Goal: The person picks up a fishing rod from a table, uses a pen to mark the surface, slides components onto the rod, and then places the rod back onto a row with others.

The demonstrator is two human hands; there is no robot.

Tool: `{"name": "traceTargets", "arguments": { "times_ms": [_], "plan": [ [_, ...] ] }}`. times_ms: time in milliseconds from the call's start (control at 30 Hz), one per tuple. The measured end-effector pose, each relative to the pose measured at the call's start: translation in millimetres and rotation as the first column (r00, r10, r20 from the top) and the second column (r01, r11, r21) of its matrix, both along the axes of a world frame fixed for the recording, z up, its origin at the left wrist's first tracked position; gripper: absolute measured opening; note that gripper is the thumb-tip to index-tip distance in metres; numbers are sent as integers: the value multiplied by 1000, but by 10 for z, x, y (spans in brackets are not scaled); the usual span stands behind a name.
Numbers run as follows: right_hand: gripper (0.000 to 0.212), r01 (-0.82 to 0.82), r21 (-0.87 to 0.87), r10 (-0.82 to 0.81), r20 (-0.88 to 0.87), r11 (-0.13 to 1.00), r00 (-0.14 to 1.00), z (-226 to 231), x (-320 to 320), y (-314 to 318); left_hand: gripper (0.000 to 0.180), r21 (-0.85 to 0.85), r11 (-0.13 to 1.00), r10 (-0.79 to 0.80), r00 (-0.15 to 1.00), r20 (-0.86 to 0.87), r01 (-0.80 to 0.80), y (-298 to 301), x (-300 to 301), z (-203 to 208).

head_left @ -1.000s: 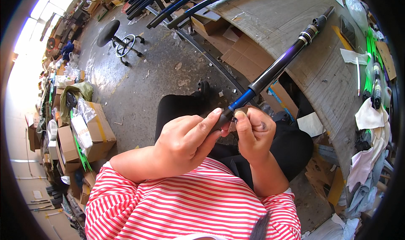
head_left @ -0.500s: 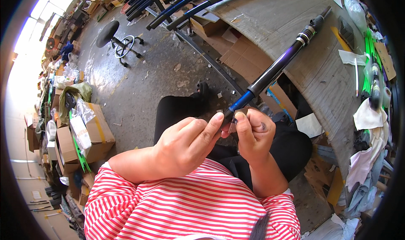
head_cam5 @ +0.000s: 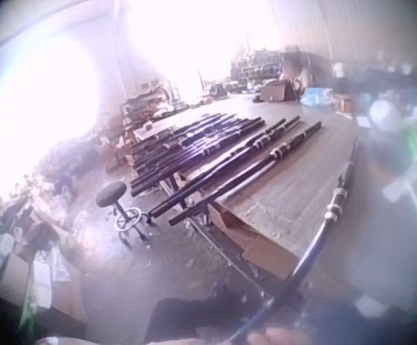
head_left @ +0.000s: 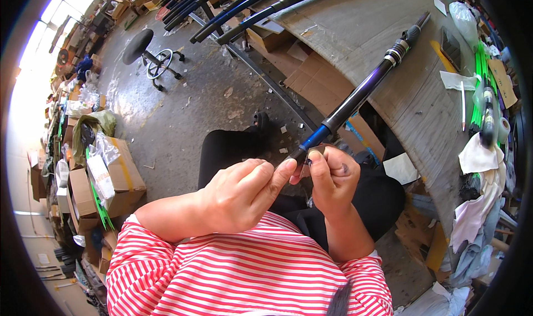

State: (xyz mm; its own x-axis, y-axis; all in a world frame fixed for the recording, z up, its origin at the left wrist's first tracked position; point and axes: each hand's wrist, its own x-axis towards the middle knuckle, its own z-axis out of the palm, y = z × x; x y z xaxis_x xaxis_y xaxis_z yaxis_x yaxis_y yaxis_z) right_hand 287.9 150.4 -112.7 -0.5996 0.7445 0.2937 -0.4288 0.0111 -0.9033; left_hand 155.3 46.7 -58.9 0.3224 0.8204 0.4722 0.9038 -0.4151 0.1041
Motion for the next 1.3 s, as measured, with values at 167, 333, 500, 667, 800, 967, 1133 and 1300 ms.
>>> {"name": "traceTargets", "arguments": {
  "times_ms": [167,333,500,667,800,967,1133,1300],
  "plan": [
    [19,-16,-37,17,12,999,1000,36,22,1,32,-11,1000,-28,1000,10,28,28,5,50],
    [21,-15,29,14,41,999,999,46,12,-5,27,113,990,-80,994,-77,88,55,-57,14],
    [23,-2,-98,7,44,995,999,22,-14,-44,20,144,976,-138,977,-165,162,119,-112,52],
    [25,165,140,-178,90,976,980,47,49,36,12,163,937,-257,927,-274,308,248,-78,88],
    [34,-86,-65,92,107,994,990,166,-24,18,25,17,987,-150,961,-233,158,0,-129,135],
    [35,-144,-41,147,93,989,985,149,42,100,37,-51,964,-264,936,-234,259,108,-197,219],
    [32,-306,-213,315,12,928,949,-256,355,378,23,126,979,-154,985,-75,163,23,-250,369],
    [15,-141,626,-620,780,767,88,-2570,140,263,38,245,969,-23,966,258,-42,-35,-510,-277]
  ]
}}
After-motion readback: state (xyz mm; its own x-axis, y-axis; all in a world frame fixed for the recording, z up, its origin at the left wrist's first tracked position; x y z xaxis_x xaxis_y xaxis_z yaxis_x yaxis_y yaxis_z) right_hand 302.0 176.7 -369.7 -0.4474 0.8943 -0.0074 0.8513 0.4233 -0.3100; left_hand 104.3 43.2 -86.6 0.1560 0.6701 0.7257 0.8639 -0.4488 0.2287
